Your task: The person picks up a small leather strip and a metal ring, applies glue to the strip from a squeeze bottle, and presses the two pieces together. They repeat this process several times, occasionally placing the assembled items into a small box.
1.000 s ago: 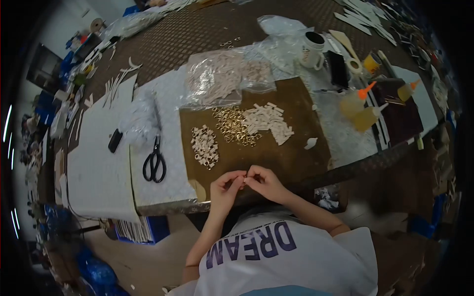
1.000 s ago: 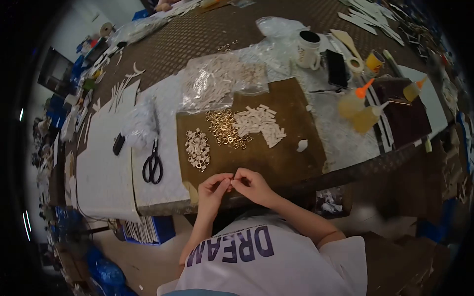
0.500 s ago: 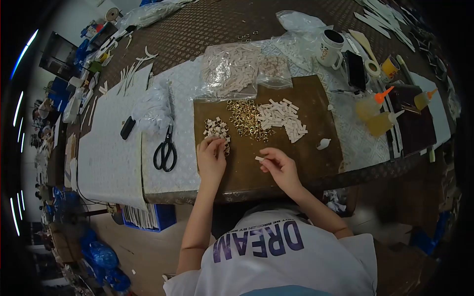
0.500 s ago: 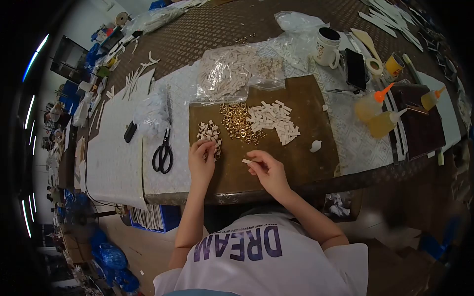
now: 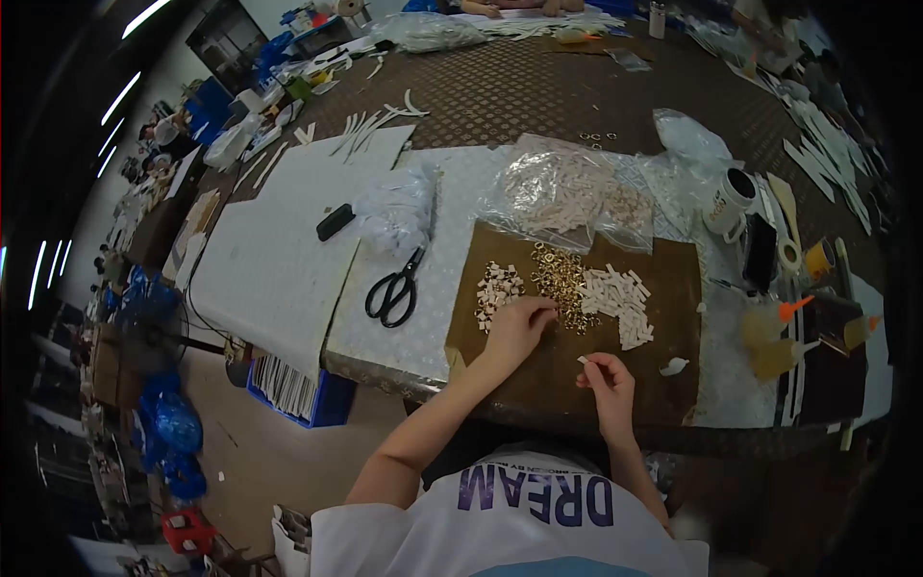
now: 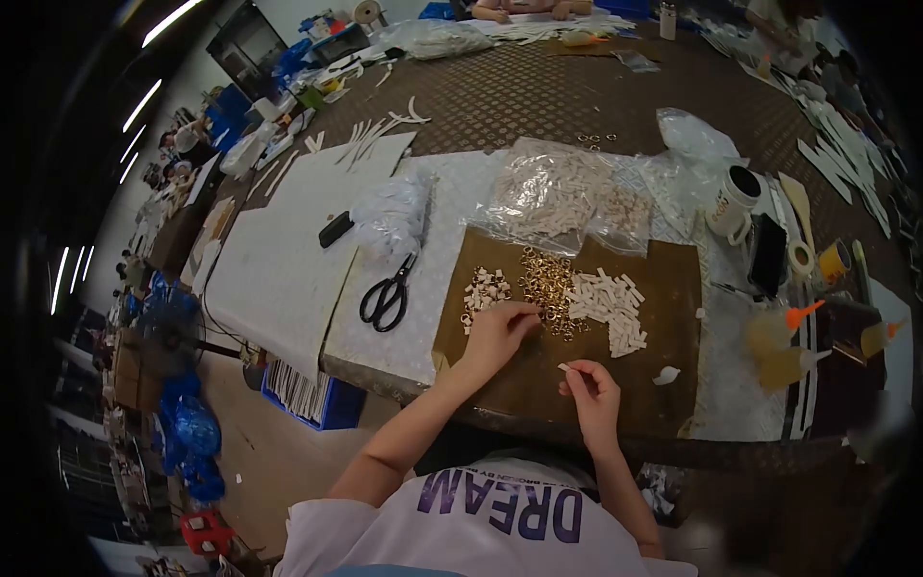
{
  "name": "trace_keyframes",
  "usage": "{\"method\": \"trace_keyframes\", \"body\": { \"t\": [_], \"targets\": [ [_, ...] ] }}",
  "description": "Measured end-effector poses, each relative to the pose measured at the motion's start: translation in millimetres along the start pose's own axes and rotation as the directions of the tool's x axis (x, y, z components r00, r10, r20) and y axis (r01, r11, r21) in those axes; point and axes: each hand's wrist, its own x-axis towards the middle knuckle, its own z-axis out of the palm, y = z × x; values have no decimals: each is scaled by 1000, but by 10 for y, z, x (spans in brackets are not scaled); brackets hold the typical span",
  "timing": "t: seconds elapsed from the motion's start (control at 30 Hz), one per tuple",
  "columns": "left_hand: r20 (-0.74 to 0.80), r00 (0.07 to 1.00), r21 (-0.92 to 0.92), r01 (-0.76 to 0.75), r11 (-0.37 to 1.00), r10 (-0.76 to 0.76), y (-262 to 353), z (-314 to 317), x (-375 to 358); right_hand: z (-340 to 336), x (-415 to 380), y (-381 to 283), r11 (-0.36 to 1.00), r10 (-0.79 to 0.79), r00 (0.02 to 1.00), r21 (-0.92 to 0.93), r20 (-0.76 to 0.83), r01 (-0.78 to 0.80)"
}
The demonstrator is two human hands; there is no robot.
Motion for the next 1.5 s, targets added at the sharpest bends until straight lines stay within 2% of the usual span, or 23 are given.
{"method": "trace_keyframes", "body": {
  "t": [0.03, 0.07, 0.1, 0.13, 0.23, 0.27, 0.47, 0.57, 0.67, 0.77, 0.8, 0.9, 1.07, 1.2, 1.27, 1.37, 1.5],
  "targets": [
    [99, 986, -213, 149, 966, -131, 76, -32, -83, 6, 7, -5, 1000, 1, 1000, 1, 0, -1],
    [222, 953, -421, 283, 862, -205, 165, -90, -160, 17, 15, -4, 1000, 3, 1000, 1, -1, -3],
    [352, 904, -588, 414, 695, -242, 224, -142, -244, 33, 19, -2, 1000, 7, 1000, 1, 1, -7],
    [392, 897, -665, 429, 611, -204, 233, -164, -329, 54, 17, -8, 1000, 17, 999, -20, 27, -17],
    [385, 899, -677, 429, 598, -209, 252, -204, -515, 136, 1, -53, 997, 60, 993, -57, 97, -55],
    [378, 898, -642, 430, 635, -226, 251, -232, -553, 162, -8, -70, 996, 81, 990, -53, 114, -75],
    [453, 863, -684, 496, 535, -222, 162, -315, -668, 243, -39, -89, 987, 158, 974, -13, 161, -158],
    [524, 830, -712, 550, 436, -191, 148, -341, -694, 255, -57, -106, 979, 193, 962, 31, 194, -203],
    [609, 782, -738, 620, 266, -135, 175, -424, -706, 251, -56, -96, 951, 232, 941, 148, 246, -273],
    [625, 770, -739, 637, 222, -128, 200, -450, -722, 231, -62, -67, 922, 262, 921, 209, 287, -327],
    [618, 776, -740, 628, 239, -125, 189, -438, -733, 223, -64, -59, 915, 271, 915, 216, 297, -341],
    [600, 790, -742, 609, 282, -127, 147, -400, -752, 276, -69, -44, 944, 187, 939, 213, 290, -254],
    [547, 809, -710, 585, 392, -216, 181, -406, -753, 302, -95, -154, 999, 43, 963, -38, 265, -34],
    [467, 851, -630, 511, 585, -241, 203, -337, -764, 300, -137, -196, 983, -26, 965, -168, 259, 72],
    [414, 876, -552, 458, 697, -249, 240, -308, -780, 271, -141, -192, 975, 2, 974, -218, 228, 49],
    [387, 887, -519, 434, 736, -250, 267, -281, -790, 235, -136, -159, 966, 32, 981, -258, 193, 19],
    [476, 840, -594, 525, 609, -260, 206, -243, -802, 207, -133, -101, 969, 48, 982, -249, 183, -1]
  ]
}}
